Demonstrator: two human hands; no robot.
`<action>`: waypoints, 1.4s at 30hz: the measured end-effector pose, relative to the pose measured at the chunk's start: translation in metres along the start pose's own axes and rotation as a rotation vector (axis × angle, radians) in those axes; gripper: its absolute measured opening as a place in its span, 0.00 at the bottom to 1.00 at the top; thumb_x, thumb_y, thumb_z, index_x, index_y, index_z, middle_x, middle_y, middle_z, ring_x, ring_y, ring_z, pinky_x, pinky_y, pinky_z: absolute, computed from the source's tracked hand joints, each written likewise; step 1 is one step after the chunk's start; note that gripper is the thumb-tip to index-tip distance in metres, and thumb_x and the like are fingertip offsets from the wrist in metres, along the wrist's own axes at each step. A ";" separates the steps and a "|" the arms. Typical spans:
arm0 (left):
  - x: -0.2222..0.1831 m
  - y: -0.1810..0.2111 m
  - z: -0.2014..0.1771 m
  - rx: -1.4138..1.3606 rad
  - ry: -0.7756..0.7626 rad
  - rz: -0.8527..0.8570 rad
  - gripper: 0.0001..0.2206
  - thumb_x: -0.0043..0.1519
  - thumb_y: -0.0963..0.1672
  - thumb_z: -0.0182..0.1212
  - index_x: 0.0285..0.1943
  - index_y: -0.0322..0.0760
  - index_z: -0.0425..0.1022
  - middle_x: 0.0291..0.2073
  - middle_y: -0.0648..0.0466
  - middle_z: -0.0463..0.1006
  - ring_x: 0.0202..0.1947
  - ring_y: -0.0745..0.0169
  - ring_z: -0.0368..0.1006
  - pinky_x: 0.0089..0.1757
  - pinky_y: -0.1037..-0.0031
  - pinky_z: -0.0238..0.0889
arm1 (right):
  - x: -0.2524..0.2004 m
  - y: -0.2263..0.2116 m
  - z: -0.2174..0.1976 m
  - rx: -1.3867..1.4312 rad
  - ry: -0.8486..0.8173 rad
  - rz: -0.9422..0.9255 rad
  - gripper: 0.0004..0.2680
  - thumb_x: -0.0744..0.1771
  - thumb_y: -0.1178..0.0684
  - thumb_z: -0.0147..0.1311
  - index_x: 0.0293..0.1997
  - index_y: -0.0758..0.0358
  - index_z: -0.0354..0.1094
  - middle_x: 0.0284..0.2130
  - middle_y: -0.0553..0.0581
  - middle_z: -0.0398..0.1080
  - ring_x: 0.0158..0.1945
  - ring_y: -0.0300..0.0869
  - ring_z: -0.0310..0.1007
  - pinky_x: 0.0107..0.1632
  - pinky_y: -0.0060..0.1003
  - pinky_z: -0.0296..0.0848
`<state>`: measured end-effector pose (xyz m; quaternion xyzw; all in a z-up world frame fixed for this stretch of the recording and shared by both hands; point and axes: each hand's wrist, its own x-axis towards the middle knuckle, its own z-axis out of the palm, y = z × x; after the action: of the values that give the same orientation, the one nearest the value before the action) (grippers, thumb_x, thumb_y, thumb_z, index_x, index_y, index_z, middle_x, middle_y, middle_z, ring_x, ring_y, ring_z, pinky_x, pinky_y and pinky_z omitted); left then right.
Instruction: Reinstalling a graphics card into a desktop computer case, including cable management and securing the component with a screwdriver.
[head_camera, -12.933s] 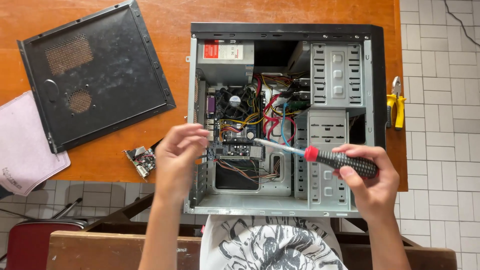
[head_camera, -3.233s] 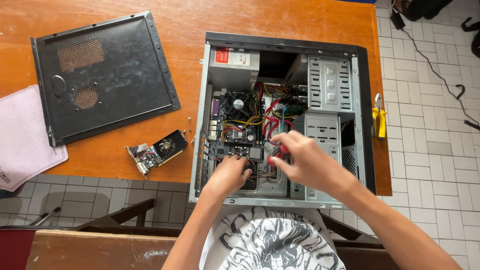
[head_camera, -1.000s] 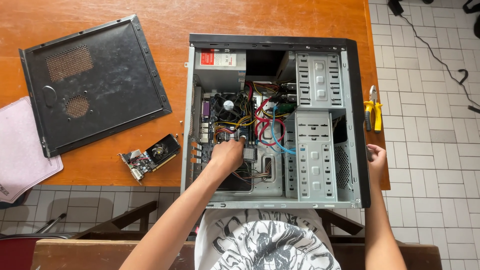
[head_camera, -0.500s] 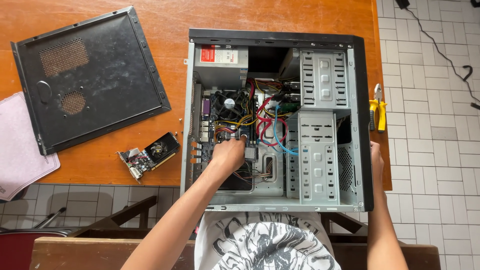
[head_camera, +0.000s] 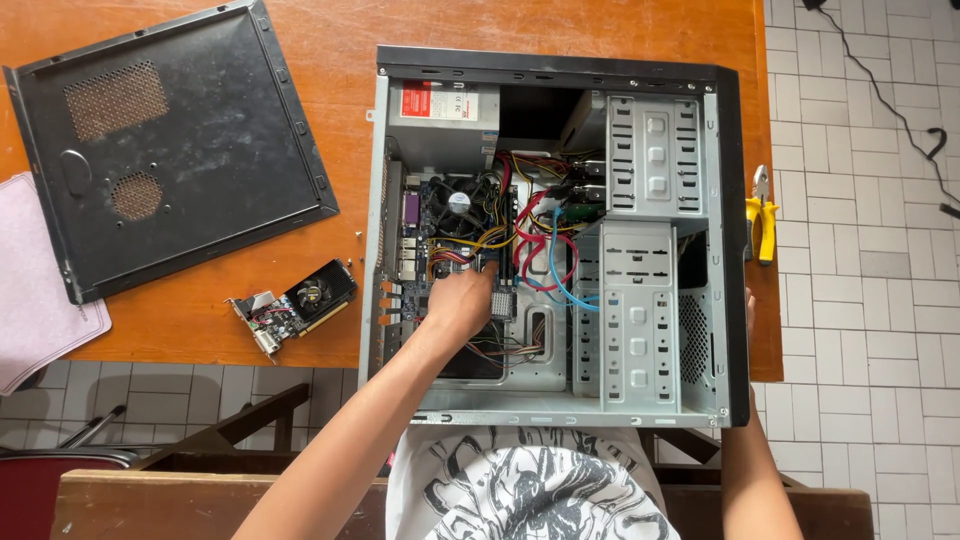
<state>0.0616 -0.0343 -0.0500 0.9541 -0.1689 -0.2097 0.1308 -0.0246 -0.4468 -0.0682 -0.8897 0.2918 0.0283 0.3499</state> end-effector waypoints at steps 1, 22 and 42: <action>0.002 -0.001 0.003 0.018 0.012 0.001 0.21 0.63 0.39 0.51 0.67 0.37 0.72 0.34 0.38 0.83 0.35 0.35 0.82 0.33 0.48 0.74 | 0.000 -0.002 0.000 -0.001 -0.007 0.001 0.14 0.73 0.50 0.43 0.66 0.64 0.58 0.55 0.70 0.59 0.58 0.65 0.64 0.58 0.66 0.62; -0.006 0.002 -0.021 0.161 -0.261 -0.039 0.30 0.61 0.32 0.53 0.73 0.46 0.61 0.34 0.51 0.82 0.34 0.44 0.80 0.31 0.58 0.71 | 0.027 -0.083 -0.063 0.002 0.150 -0.326 0.11 0.73 0.53 0.50 0.62 0.65 0.64 0.55 0.68 0.60 0.51 0.55 0.69 0.58 0.47 0.68; -0.016 -0.003 -0.016 -0.042 -0.147 -0.028 0.24 0.65 0.38 0.51 0.73 0.40 0.65 0.40 0.35 0.82 0.38 0.35 0.80 0.36 0.47 0.74 | -0.007 -0.198 -0.035 -0.164 0.076 -0.387 0.21 0.72 0.47 0.49 0.73 0.61 0.46 0.60 0.86 0.56 0.62 0.81 0.61 0.58 0.72 0.64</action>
<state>0.0563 -0.0226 -0.0312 0.9355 -0.1603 -0.2846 0.1351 0.0707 -0.3499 0.0795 -0.9551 0.1252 -0.0495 0.2641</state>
